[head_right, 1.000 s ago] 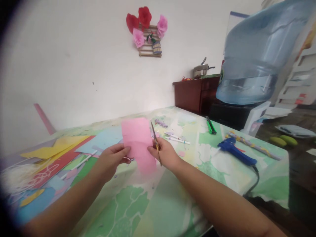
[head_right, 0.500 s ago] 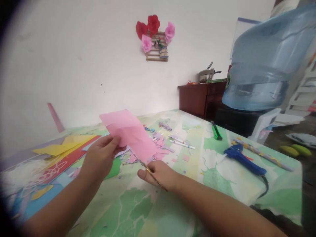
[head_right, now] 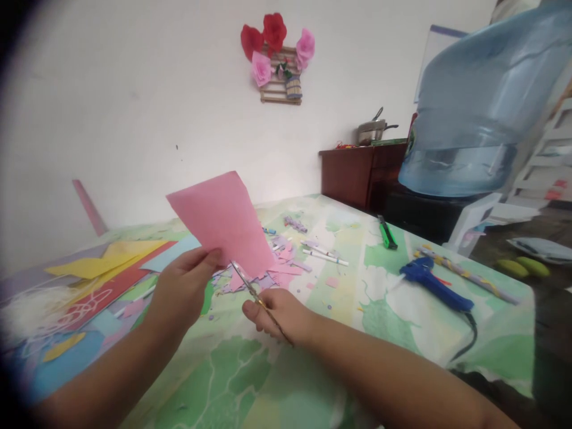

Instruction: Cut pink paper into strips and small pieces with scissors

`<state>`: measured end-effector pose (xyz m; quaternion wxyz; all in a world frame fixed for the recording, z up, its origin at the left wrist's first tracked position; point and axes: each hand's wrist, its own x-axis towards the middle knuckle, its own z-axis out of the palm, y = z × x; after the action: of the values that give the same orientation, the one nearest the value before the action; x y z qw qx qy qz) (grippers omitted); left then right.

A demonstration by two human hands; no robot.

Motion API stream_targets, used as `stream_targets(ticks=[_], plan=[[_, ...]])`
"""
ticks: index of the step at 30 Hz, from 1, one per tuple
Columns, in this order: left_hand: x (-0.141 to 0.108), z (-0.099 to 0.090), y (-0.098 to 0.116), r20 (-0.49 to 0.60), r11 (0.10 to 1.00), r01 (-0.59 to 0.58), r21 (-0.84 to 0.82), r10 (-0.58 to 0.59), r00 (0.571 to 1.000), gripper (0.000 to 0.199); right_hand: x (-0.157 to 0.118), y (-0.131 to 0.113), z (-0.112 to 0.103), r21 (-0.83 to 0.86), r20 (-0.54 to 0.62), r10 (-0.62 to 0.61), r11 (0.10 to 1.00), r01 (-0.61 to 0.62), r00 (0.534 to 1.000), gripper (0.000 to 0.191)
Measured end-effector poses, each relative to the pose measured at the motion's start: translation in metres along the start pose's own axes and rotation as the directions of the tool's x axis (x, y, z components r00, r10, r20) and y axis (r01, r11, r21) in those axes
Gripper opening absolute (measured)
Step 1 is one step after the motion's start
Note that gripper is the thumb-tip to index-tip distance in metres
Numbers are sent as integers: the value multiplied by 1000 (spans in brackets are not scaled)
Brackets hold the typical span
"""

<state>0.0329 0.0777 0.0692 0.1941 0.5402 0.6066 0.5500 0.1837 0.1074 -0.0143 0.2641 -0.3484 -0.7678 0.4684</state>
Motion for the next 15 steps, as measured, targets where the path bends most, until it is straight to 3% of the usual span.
stream_targets(ticks=[7,15], plan=[[1,0,-3,-27,999,-32,-34,31,999,30,0,5,2,-64,-6,-46,997,45,999,46],[-4,4,-3,68,996,-60,73,55,996,25,-2,-7,3,76,-8,26,997,-26,1000,47]])
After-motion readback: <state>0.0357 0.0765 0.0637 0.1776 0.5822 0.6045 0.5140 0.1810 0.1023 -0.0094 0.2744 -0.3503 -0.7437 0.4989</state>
